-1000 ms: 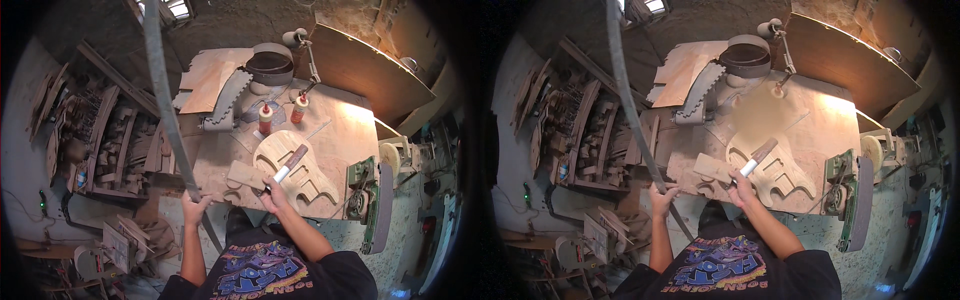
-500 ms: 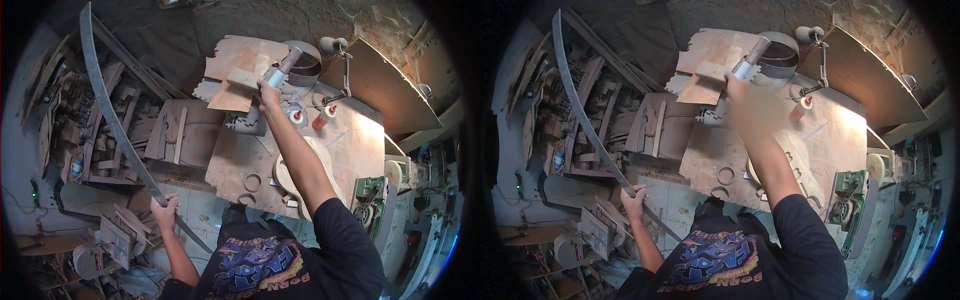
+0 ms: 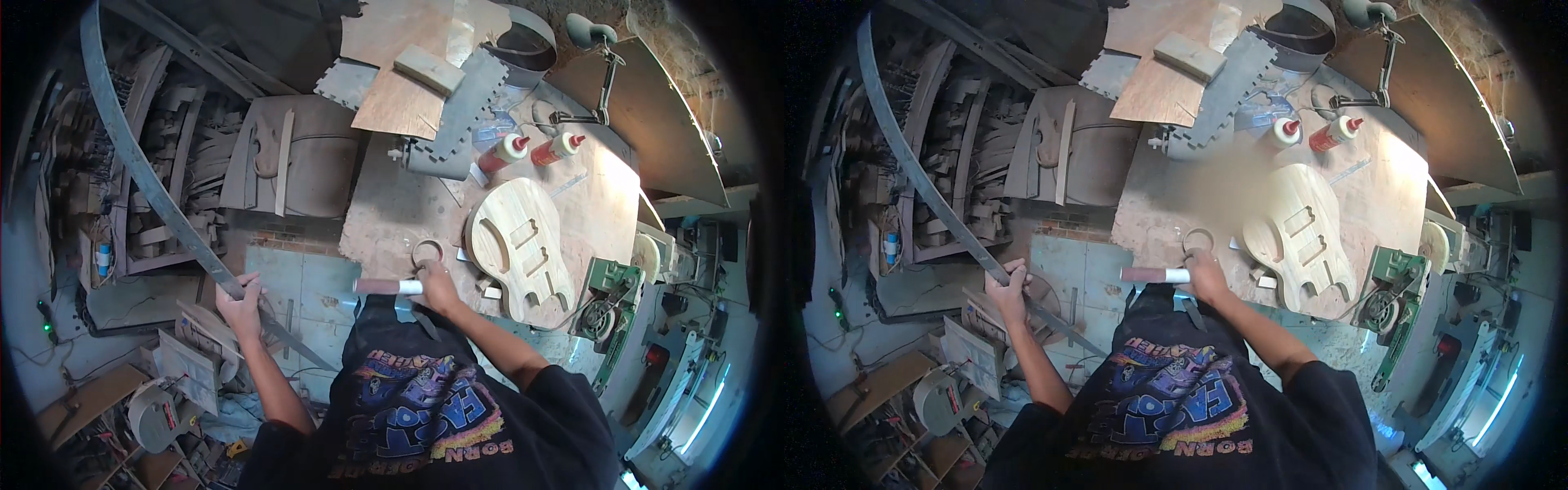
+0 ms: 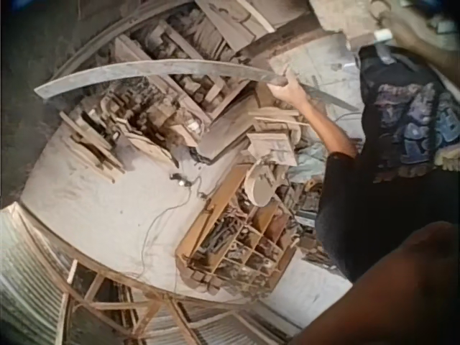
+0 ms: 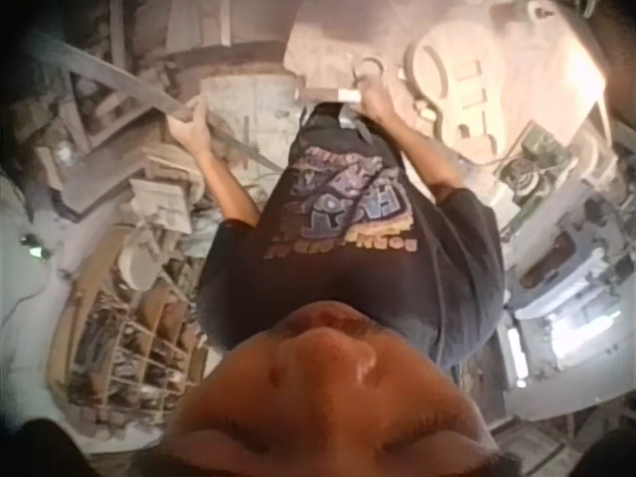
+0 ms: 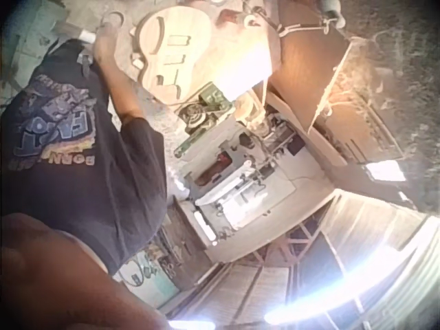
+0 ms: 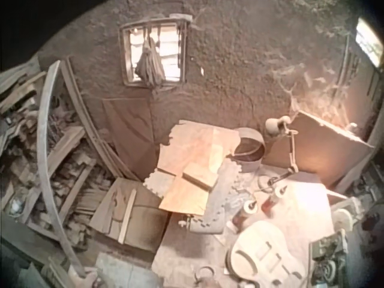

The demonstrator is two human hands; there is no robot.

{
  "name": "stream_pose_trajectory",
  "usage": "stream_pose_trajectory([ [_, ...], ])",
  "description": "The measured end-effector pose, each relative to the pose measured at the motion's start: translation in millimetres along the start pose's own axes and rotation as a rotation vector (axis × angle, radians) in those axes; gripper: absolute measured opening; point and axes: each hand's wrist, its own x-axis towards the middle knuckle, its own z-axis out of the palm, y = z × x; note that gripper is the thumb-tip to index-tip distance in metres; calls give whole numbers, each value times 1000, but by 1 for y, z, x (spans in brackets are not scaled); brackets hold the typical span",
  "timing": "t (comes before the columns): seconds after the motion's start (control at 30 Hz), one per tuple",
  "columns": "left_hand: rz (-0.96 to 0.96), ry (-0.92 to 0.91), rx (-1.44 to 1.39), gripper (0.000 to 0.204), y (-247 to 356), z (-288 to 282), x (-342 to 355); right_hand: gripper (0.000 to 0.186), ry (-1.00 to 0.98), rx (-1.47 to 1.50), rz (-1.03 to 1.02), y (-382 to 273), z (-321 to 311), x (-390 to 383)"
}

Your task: The person handles several pieces of wood and a guitar body, picks up a cordless drill, and carries a long metal straightedge across a woodworking shop.

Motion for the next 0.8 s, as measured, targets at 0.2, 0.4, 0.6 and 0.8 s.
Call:
stream_pose_trajectory([
  [0.2,6,-40,2,25,3,11,8,28,-87,123,112,21,30,12],
  [0.4,88,-42,4,27,1,3,11,28,500,229,45,-64,-168,152],
  [0.6,118,-81,24,25,15,15,17,41,809,-58,183,-38,-251,262],
  [0.8,100,-22,28,23,-8,-1,20,35,445,-32,-28,-27,-141,144],
])
